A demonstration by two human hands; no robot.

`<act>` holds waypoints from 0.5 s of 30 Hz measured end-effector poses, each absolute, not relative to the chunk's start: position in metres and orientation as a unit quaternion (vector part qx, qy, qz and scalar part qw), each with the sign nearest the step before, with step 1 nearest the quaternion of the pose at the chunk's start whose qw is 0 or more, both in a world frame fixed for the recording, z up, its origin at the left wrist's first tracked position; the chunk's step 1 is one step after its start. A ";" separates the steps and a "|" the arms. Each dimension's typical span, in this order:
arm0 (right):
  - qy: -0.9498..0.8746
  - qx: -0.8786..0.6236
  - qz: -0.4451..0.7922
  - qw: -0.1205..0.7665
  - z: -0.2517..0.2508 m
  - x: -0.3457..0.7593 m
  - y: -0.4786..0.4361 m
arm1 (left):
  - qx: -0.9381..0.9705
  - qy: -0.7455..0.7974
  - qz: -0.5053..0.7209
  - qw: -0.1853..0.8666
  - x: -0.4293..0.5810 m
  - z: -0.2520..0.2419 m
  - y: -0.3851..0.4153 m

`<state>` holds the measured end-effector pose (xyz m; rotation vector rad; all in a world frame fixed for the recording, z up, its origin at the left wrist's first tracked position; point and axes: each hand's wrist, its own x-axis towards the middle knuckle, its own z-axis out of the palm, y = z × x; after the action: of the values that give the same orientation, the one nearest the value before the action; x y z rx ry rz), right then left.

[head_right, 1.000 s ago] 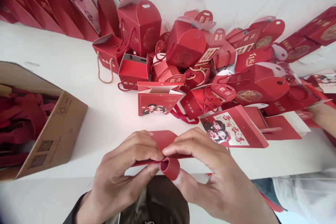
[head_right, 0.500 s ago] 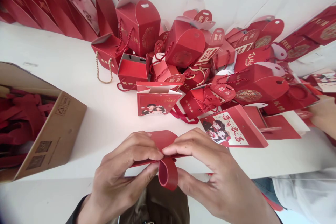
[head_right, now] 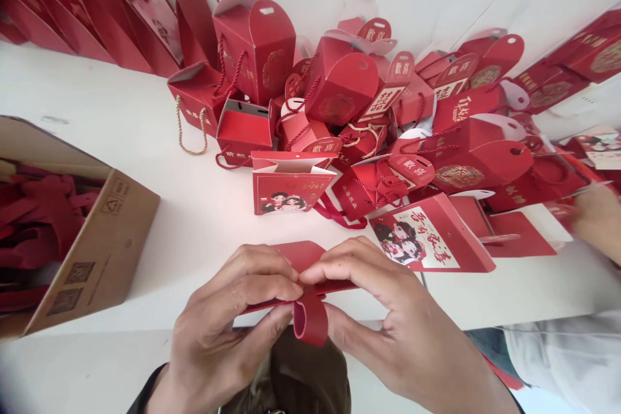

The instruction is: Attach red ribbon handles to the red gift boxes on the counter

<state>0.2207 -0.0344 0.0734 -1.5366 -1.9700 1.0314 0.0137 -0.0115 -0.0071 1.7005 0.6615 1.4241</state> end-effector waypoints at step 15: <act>-0.710 -0.544 0.381 0.234 0.074 0.218 -0.030 | 0.664 0.252 0.591 0.382 0.017 -0.010 -0.012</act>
<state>0.2181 -0.0300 0.0742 -1.4937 -1.9482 1.0463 0.0170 -0.0123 -0.0099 1.6953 0.6438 1.5077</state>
